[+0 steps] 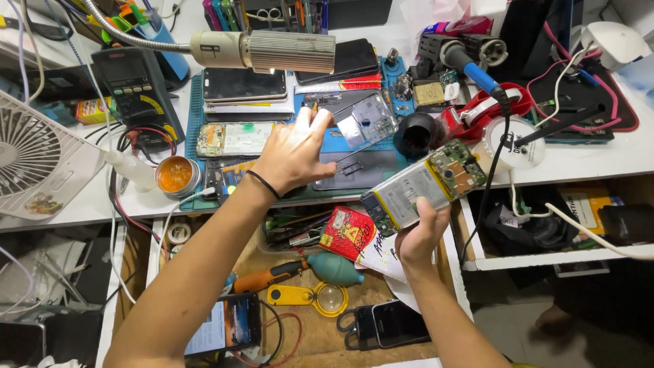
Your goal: The person handles a disassembled smartphone, repeatedly opening and closing the screen assembly to check the hinge and alignment. They rotate the device to inspect the back and sides, then reseat the screen and continue to manipulate the phone without using tools.
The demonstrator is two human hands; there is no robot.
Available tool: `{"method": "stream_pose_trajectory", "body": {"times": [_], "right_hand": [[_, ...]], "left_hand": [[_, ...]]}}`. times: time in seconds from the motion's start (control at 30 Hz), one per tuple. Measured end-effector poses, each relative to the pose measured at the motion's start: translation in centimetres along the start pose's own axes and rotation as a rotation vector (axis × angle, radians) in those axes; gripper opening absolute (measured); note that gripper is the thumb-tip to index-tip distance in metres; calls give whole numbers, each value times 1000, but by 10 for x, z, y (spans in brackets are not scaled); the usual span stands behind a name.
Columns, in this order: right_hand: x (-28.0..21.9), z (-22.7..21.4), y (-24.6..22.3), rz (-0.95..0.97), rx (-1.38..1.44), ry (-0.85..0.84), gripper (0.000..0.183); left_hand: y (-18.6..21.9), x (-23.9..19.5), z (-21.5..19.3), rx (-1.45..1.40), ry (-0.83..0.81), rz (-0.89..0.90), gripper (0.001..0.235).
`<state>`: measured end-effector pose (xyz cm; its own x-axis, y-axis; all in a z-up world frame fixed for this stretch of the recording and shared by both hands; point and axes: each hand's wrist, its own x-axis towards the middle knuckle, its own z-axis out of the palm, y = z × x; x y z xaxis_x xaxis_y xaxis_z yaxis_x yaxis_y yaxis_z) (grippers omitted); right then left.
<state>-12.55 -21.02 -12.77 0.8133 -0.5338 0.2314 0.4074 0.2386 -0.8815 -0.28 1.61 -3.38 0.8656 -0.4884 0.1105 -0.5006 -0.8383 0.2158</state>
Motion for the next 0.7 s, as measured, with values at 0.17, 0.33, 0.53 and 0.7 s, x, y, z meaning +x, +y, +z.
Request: {"method": "stream_pose_trajectory", "body": {"times": [0.17,0.33,0.53,0.7], "right_hand": [[-15,10,11,102,30,-48,54],[-16,-5,46,227,106,-19,53],[-17,15,12,542,103,24,39],[-23,-13,67,371,104,-88,43]], "left_hand": [[17,-31,-24,-198,-47,-142,99],[29,-78,-26,-807,-121,-188,116],[33,-133,11,-1944,-282,-114,100],[41,-138,20,-1660,98,-251,100]]}}
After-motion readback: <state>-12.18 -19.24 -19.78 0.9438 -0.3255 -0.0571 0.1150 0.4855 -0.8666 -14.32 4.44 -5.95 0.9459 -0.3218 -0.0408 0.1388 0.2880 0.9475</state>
